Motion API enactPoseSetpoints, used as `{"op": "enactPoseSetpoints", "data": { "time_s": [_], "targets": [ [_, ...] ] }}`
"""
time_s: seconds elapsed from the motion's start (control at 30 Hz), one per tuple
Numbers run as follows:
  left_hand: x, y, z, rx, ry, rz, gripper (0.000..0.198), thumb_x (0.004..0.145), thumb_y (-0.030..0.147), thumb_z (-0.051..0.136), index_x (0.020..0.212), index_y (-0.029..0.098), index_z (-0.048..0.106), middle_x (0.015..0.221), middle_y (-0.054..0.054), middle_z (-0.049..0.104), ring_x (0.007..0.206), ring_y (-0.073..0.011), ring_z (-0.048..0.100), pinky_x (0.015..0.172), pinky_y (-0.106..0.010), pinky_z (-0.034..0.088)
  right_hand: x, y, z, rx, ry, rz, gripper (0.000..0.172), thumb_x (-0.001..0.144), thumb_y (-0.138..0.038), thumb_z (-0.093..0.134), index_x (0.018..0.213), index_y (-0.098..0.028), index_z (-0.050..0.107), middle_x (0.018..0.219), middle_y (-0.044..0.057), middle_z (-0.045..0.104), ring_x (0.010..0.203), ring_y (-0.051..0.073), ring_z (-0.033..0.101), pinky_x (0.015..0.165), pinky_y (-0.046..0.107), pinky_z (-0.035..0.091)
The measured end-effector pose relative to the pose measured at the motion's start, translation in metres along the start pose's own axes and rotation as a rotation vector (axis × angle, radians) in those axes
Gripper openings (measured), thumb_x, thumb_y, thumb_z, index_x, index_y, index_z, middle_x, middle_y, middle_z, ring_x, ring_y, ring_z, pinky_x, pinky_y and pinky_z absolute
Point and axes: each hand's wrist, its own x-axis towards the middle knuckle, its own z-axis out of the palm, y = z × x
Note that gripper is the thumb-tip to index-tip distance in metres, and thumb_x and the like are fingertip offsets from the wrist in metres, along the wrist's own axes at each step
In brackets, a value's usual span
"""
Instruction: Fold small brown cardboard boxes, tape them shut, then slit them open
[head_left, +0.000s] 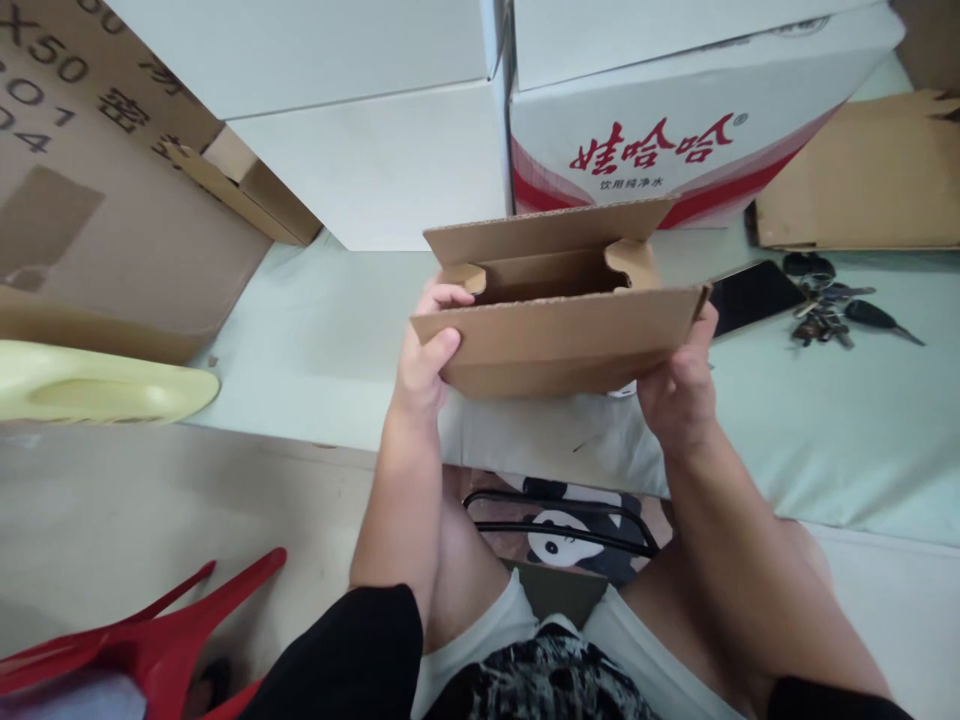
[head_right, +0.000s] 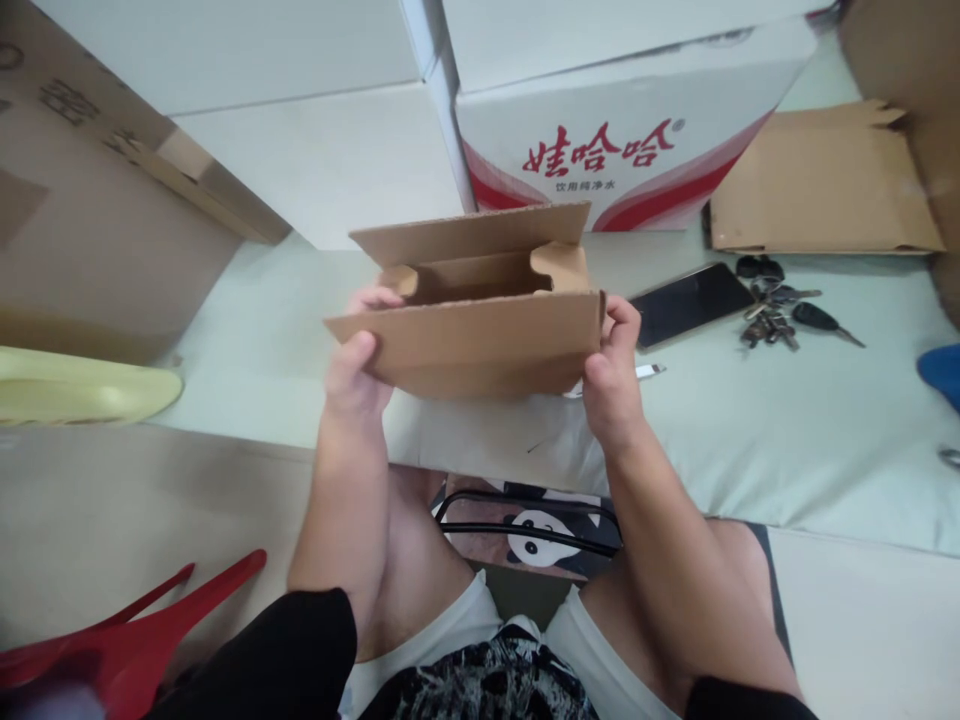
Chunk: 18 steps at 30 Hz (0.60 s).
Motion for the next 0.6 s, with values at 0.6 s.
{"op": "enactPoseSetpoints", "data": {
  "time_s": [0.6],
  "targets": [
    [0.001, -0.014, -0.009, 0.181, -0.095, -0.035, 0.047, 0.071, 0.065, 0.08, 0.095, 0.027, 0.066, 0.119, -0.008, 0.065, 0.128, -0.0357, 0.056, 0.108, -0.048, 0.046, -0.001, 0.019, -0.016, -0.334, 0.088, -0.027, 0.049, 0.081, -0.069, 0.06, 0.113, -0.034, 0.045, 0.13, 0.007, 0.059, 0.123, 0.031, 0.063, 0.103, 0.053, 0.054]
  ]
}}
